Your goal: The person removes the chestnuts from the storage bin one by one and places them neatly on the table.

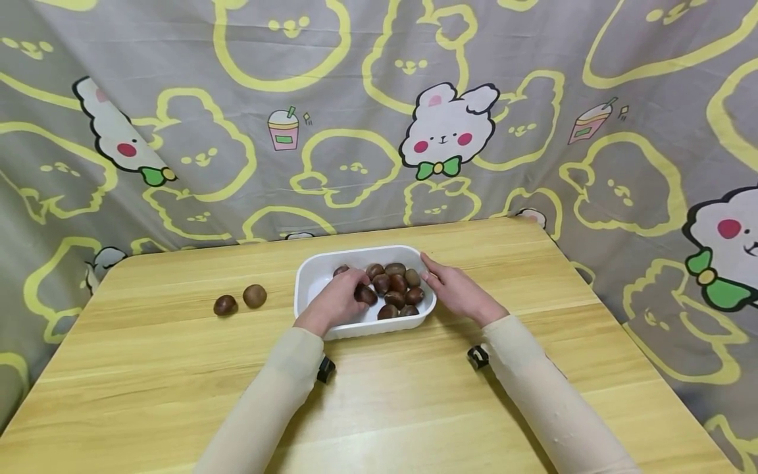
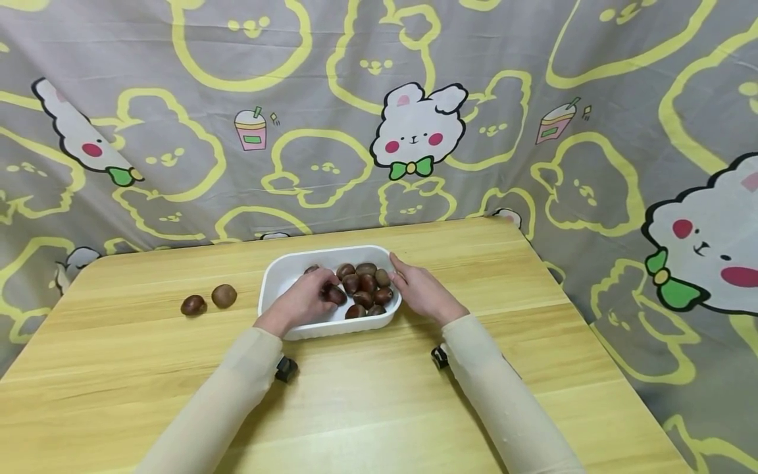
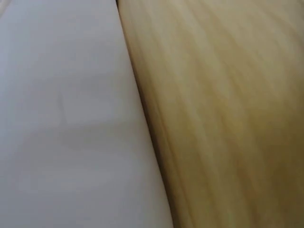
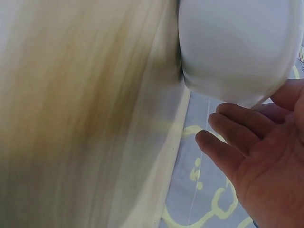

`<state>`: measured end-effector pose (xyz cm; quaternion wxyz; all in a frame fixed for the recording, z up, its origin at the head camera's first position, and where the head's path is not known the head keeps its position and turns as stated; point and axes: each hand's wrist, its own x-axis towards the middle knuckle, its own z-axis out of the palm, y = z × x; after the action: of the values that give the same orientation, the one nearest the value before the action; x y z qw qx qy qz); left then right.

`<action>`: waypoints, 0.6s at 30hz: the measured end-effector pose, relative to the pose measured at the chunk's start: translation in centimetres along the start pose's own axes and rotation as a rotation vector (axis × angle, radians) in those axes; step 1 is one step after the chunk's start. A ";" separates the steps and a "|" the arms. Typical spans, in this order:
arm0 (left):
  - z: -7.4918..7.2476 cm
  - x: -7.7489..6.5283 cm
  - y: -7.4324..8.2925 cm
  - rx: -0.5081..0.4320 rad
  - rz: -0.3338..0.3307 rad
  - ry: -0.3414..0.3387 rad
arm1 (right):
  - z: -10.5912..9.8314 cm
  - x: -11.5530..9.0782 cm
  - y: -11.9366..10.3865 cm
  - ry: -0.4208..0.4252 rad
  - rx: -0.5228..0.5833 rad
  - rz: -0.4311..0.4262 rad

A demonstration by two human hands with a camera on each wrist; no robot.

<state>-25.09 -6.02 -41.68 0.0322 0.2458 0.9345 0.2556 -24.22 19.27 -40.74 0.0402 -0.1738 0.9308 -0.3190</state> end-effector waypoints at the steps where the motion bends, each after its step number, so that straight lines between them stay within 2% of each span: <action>1: 0.0 0.0 0.0 -0.002 -0.003 -0.001 | 0.0 0.0 0.0 -0.002 0.001 0.000; 12: -0.1 0.0 0.2 0.009 -0.008 -0.028 | 0.0 -0.1 0.1 -0.011 0.011 0.011; 18: -0.7 -0.3 0.1 -0.011 -0.003 -0.025 | 0.0 -0.1 -0.1 -0.003 0.020 0.005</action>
<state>-24.91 -6.40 -40.98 0.0456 0.2473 0.9330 0.2576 -24.12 19.23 -40.63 0.0440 -0.1713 0.9280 -0.3280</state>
